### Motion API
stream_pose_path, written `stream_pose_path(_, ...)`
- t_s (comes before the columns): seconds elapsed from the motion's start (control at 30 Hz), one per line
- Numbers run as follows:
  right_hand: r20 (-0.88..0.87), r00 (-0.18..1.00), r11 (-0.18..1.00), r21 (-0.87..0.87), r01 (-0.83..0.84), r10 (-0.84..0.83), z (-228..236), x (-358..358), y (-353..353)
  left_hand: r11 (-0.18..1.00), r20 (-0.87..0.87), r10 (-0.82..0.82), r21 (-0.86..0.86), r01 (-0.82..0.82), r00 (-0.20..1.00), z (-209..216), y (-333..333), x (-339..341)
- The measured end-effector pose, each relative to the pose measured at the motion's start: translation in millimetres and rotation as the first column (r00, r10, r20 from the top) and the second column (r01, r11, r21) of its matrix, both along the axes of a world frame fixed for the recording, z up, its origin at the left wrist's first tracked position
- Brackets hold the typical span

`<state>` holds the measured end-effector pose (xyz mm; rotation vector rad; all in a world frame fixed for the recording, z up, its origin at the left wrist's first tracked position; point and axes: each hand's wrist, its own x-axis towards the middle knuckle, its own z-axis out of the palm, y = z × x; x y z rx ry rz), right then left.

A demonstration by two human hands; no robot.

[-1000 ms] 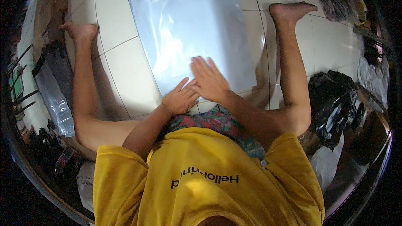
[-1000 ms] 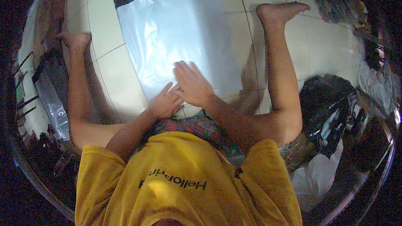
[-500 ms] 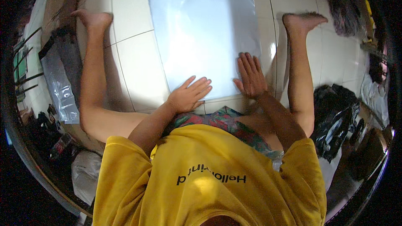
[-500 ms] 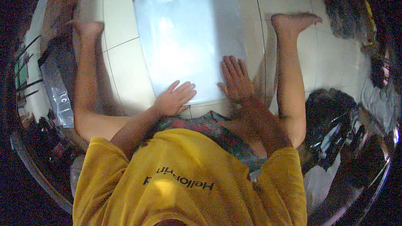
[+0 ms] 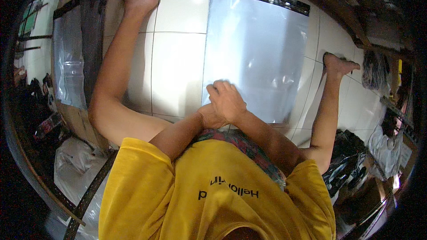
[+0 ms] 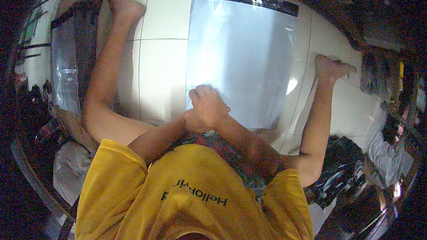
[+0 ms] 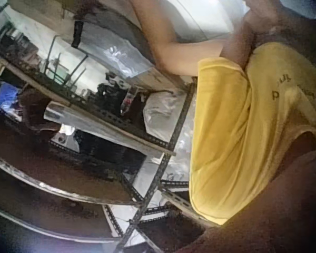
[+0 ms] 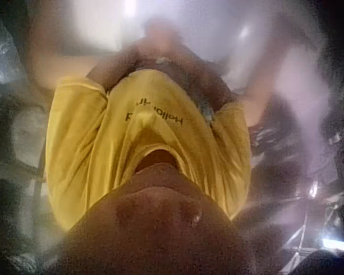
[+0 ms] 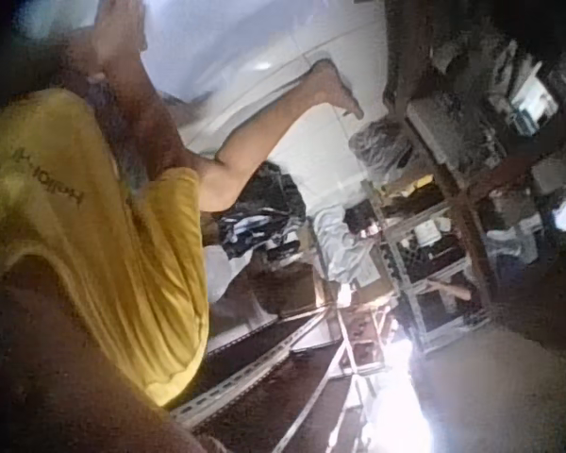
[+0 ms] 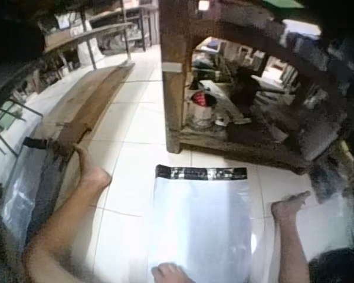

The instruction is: The person sits on the floor and repeatedly unfolds, smooths, and refolds white poly mailers with black adhesive strips. They handle the mailers one at a time, pressing them flat and stacking them on the floor.

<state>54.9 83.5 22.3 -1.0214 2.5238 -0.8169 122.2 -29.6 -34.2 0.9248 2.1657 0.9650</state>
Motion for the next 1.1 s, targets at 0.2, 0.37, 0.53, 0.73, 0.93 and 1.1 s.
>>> stream_pose_path(0.2, -0.051, 0.998, 0.994, 0.103, 0.033, -0.028, -10, -95, -34, 0.970, -0.547, -0.233, -0.186, 0.154, 0.805, 18, -4, -2)
stream_pose_path(0.37, -0.253, 0.962, 0.987, 0.092, 0.134, -0.107, -16, -200, -62, 0.960, -0.508, -0.261, -0.224, 0.166, 0.821, 22, -5, -2)
stream_pose_path(0.53, -0.296, 0.951, 0.992, 0.066, 0.110, -0.086, -9, -233, -66, 0.969, -0.535, -0.232, -0.203, 0.143, 0.812, 19, -4, -3)
stream_pose_path(0.73, -0.125, 0.988, 0.965, 0.256, -0.061, 0.095, 0, -74, -7, 0.942, -0.408, -0.303, -0.267, 0.205, 0.861, -1, 7, 4)
stream_pose_path(0.93, 0.034, 0.999, 0.966, 0.258, 0.025, -0.035, 7, -79, -14, 0.940, -0.558, -0.317, -0.295, 0.174, 0.767, 22, -3, 1)
stream_pose_path(1.1, -0.228, 0.963, 0.959, 0.210, 0.190, -0.141, -11, -223, -32, 0.968, -0.498, -0.239, -0.192, 0.163, 0.833, 16, -5, -1)
